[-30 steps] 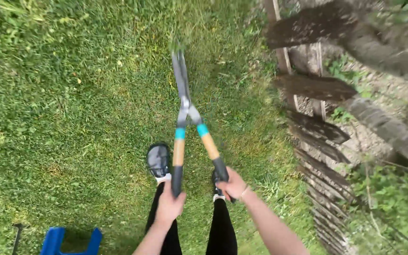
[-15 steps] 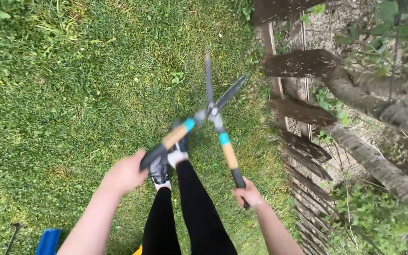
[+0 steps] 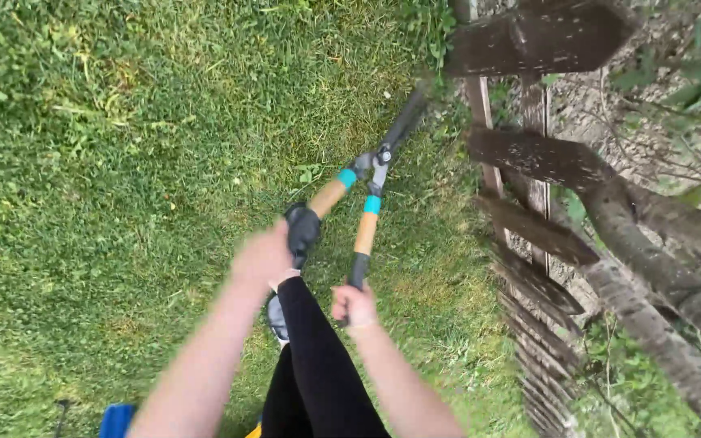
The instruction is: The person uses garden shears to trim grass and weeds along a wooden fence line. They move a white plastic chair and a pink cushion out of the way to access the area, then continue trimming the vegetation near the fence.
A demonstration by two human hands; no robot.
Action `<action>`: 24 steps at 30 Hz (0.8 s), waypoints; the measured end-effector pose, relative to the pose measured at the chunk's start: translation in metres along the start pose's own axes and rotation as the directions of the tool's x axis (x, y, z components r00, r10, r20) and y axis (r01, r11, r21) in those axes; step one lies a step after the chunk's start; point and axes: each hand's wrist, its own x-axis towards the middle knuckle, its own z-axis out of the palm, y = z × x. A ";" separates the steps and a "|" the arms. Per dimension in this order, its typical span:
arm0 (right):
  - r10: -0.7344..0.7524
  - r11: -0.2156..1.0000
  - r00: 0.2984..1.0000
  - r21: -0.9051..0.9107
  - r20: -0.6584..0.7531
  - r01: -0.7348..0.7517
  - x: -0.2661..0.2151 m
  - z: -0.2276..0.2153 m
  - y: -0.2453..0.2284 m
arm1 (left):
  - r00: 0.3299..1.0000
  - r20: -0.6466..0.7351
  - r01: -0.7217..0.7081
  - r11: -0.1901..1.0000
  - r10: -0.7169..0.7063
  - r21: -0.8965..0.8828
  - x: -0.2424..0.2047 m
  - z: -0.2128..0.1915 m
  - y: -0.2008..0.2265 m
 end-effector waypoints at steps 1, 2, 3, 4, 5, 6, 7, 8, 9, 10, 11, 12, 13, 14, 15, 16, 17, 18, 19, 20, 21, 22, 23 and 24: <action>0.010 0.990 1.000 0.144 -0.007 -0.009 0.002 0.022 0.005 | 0.998 0.012 0.056 0.998 -0.055 -0.040 -0.008 0.003 0.011; 0.020 0.959 1.000 0.284 -0.012 -0.015 0.004 0.045 0.009 | 0.994 0.025 0.112 0.991 -0.110 -0.079 -0.017 0.005 0.022; 0.029 0.954 0.999 0.299 -0.020 -0.022 0.001 0.058 0.006 | 0.993 0.038 0.112 0.992 -0.109 -0.065 -0.019 -0.007 0.023; 0.030 0.946 0.996 0.325 -0.081 -0.002 -0.003 0.072 0.004 | 0.993 0.027 0.117 0.992 -0.115 -0.052 -0.024 -0.020 0.024; 0.024 0.945 0.992 0.327 -0.124 0.019 -0.003 0.083 -0.004 | 0.991 -0.002 0.133 0.989 -0.134 -0.061 -0.027 -0.033 0.026; 0.026 0.948 0.993 0.318 -0.114 0.012 -0.005 0.082 0.005 | 0.989 -0.007 0.144 0.987 -0.145 -0.070 -0.038 -0.039 0.030; 0.053 0.940 0.988 0.343 -0.146 0.001 -0.003 0.088 0.013 | 0.989 -0.015 0.146 0.986 -0.148 -0.085 -0.045 -0.051 0.031; 0.081 0.930 0.981 0.367 -0.177 -0.010 -0.001 0.094 0.021 | 0.988 -0.023 0.147 0.984 -0.150 -0.100 -0.052 -0.063 0.033; 0.091 0.930 0.980 0.367 -0.176 -0.020 -0.023 0.107 0.007 | 0.987 -0.016 0.155 0.983 -0.158 -0.099 -0.057 -0.065 0.031; 0.103 0.935 0.975 0.353 -0.197 -0.027 -0.045 0.121 -0.006 | 0.988 -0.007 0.153 0.985 -0.154 -0.080 -0.064 -0.066 0.028; 0.102 0.941 0.973 0.336 -0.209 -0.026 -0.062 0.137 -0.022 | 0.989 -0.013 0.149 0.987 -0.150 -0.063 -0.067 -0.070 0.024; 0.100 0.942 0.975 0.333 -0.199 -0.028 -0.069 0.130 -0.010 | 0.987 -0.021 0.155 0.986 -0.157 -0.065 -0.079 -0.067 0.022; 0.120 0.932 0.971 0.360 -0.205 -0.040 -0.073 0.124 0.000 | 0.991 0.006 0.133 0.989 -0.133 -0.066 -0.088 -0.065 0.022; 0.142 0.921 0.968 0.387 -0.209 -0.051 -0.076 0.117 0.010 | 0.994 0.034 0.110 0.992 -0.108 -0.066 -0.096 -0.063 0.021; 0.145 0.923 0.967 0.382 -0.211 -0.055 -0.086 0.113 0.025 | 0.993 0.038 0.113 0.991 -0.111 -0.072 -0.101 -0.052 0.018; 0.146 0.923 0.961 0.382 -0.236 -0.046 -0.095 0.109 0.041 | 0.999 0.011 0.054 0.998 -0.053 -0.025 -0.105 -0.040 0.014; 0.140 0.921 0.957 0.388 -0.256 -0.031 -0.100 0.109 0.057 | 1.000 -0.022 -0.008 1.000 0.009 0.030 -0.106 -0.030 0.008; 0.136 0.921 0.958 0.389 -0.252 -0.028 -0.106 0.102 0.070 | 1.000 -0.027 -0.008 0.999 0.009 0.032 -0.113 -0.031 0.006; 0.142 0.918 0.956 0.396 -0.255 -0.031 -0.113 0.093 0.082 | 0.996 0.079 -0.040 0.999 0.040 -0.011 -0.118 -0.031 0.005; 0.148 0.915 0.955 0.403 -0.258 -0.033 -0.117 0.083 0.094 | 0.980 0.181 -0.067 0.996 0.077 -0.058 -0.123 -0.031 0.005; 0.156 0.915 0.953 0.402 -0.261 -0.040 -0.121 0.079 0.089 | 0.979 0.189 -0.063 0.996 0.073 -0.061 -0.123 -0.025 -0.003; 0.162 0.921 0.960 0.383 -0.228 -0.064 -0.123 0.075 0.083 | 0.981 0.182 -0.050 0.995 0.065 -0.089 -0.123 -0.020 -0.010; 0.159 0.928 0.969 0.364 -0.190 -0.081 -0.118 0.072 0.074 | 0.984 0.166 -0.041 0.993 0.060 -0.113 -0.118 -0.018 -0.017; 0.157 0.928 0.969 0.364 -0.188 -0.080 -0.111 0.075 0.059 | 0.985 0.163 -0.041 0.993 0.059 -0.113 -0.114 -0.027 -0.031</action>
